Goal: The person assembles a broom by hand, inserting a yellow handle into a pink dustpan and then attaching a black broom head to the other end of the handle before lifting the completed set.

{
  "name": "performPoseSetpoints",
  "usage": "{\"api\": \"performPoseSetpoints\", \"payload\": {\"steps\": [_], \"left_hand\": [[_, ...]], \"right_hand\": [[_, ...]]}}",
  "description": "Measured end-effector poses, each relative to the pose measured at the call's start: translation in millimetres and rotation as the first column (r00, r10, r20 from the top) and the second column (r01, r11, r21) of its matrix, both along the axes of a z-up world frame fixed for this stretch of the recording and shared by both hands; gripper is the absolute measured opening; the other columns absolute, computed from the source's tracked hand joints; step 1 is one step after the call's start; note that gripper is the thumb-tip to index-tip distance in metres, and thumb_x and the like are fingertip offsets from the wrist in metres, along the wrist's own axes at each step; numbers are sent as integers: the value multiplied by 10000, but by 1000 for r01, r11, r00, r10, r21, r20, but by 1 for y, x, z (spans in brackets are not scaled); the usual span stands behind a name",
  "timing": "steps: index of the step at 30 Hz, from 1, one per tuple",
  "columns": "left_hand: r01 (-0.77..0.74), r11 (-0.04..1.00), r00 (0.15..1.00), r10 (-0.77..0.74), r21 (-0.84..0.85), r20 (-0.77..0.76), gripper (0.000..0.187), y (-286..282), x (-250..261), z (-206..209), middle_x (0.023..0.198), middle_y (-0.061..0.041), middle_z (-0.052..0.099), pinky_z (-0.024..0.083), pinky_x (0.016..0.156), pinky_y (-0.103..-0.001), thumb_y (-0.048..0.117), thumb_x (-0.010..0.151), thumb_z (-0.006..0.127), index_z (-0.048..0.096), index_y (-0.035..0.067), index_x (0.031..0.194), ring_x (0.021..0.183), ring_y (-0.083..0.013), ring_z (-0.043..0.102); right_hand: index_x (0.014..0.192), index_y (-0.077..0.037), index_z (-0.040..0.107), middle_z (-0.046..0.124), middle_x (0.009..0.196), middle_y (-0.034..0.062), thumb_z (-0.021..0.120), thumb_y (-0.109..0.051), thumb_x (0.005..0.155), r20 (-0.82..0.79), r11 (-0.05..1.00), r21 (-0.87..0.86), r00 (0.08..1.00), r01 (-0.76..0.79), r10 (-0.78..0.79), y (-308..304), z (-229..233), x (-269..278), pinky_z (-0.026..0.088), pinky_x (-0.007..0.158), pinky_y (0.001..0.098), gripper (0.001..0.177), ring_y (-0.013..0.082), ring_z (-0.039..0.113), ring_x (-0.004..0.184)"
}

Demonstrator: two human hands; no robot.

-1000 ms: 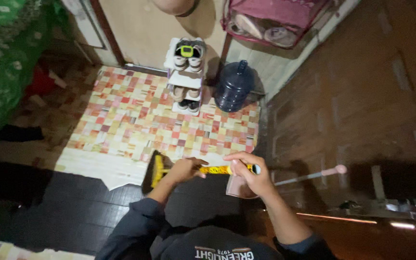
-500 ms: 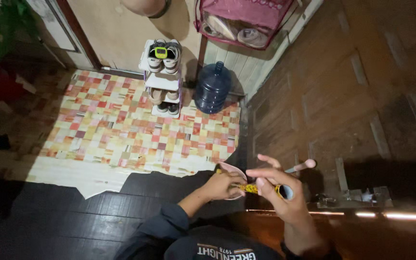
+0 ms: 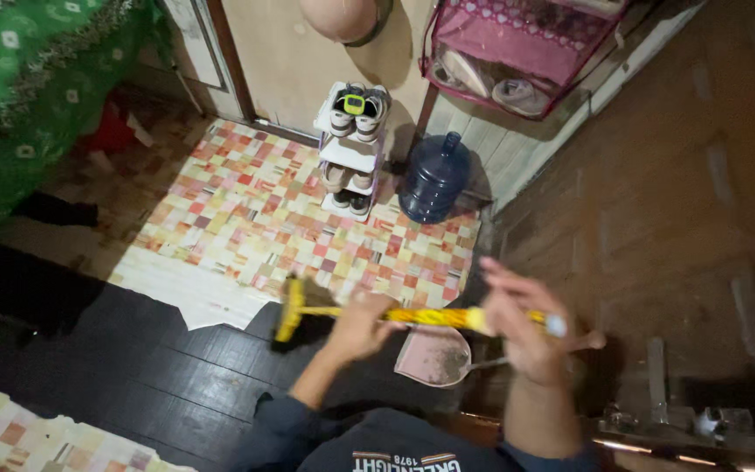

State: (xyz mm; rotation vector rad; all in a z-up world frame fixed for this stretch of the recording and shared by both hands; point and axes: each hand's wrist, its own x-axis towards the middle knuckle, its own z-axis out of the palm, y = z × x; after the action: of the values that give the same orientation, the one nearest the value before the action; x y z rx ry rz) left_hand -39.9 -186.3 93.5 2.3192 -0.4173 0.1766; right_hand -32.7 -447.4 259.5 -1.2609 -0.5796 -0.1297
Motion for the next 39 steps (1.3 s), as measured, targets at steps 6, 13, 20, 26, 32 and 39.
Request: {"api": "performPoseSetpoints", "payload": {"steps": [6, 13, 20, 26, 32, 39], "left_hand": [[-449, 887, 871, 462, 112, -169, 586, 84, -22, -102, 1347, -229, 607, 512, 980, -455, 233, 844, 758, 580, 206, 1402, 1183, -424, 607], [-210, 966, 884, 120, -153, -452, 943, 77, -22, -116, 1478, -224, 528, 459, 1074, -414, 215, 830, 825, 263, 260, 1586, 1364, -375, 517], [210, 842, 790, -446, -497, -421, 923, 35, 4, -78, 1468, -208, 557, 493, 1064, -397, 93, 867, 763, 257, 265, 1619, 1389, -290, 529], [450, 884, 778, -457, -125, -430, 780, -4, 13, -14, 1184, -149, 740, 535, 963, -400, 202, 874, 766, 427, 318, 1567, 1094, -310, 708], [471, 874, 849, -487, -120, -206, 430, -13, 4, -15, 1185, -138, 725, 528, 932, -450, 259, 852, 795, 668, 148, 1247, 1126, -355, 672], [314, 949, 948, -312, -28, 61, 311, 15, -38, 16, 1098, -132, 723, 516, 932, -465, 254, 870, 784, 666, 128, 1128, 1144, -377, 645]], "right_hand": [[1226, -170, 724, 746, 960, -3, 625, -206, 983, -344, 871, -469, 939, -145, -28, 115, -122, 9, 549, 645, 261, 265, 111, 655, 746], [1215, -34, 718, 700, 965, -6, 584, -118, 1028, -141, 924, -381, 990, -34, -21, 86, -115, 16, 532, 802, 242, 245, 74, 631, 828], [1231, -23, 734, 542, 716, -24, 549, -46, 1032, -327, 968, -250, 943, -31, -54, 37, -23, -16, 466, 609, 194, 273, 38, 474, 646], [1119, -13, 735, 690, 905, 72, 576, 1, 982, 145, 872, -436, 973, 224, -177, 57, 26, -49, 417, 919, 369, 210, 159, 622, 837], [1037, -41, 768, 770, 889, 71, 631, -19, 960, 215, 837, -498, 967, 226, -134, 97, 45, -64, 397, 1161, 486, 158, 199, 732, 916], [1022, -17, 731, 758, 937, 105, 653, 15, 920, 304, 918, -323, 944, 232, -131, 103, 70, -93, 346, 1238, 554, 132, 232, 711, 933]]}}
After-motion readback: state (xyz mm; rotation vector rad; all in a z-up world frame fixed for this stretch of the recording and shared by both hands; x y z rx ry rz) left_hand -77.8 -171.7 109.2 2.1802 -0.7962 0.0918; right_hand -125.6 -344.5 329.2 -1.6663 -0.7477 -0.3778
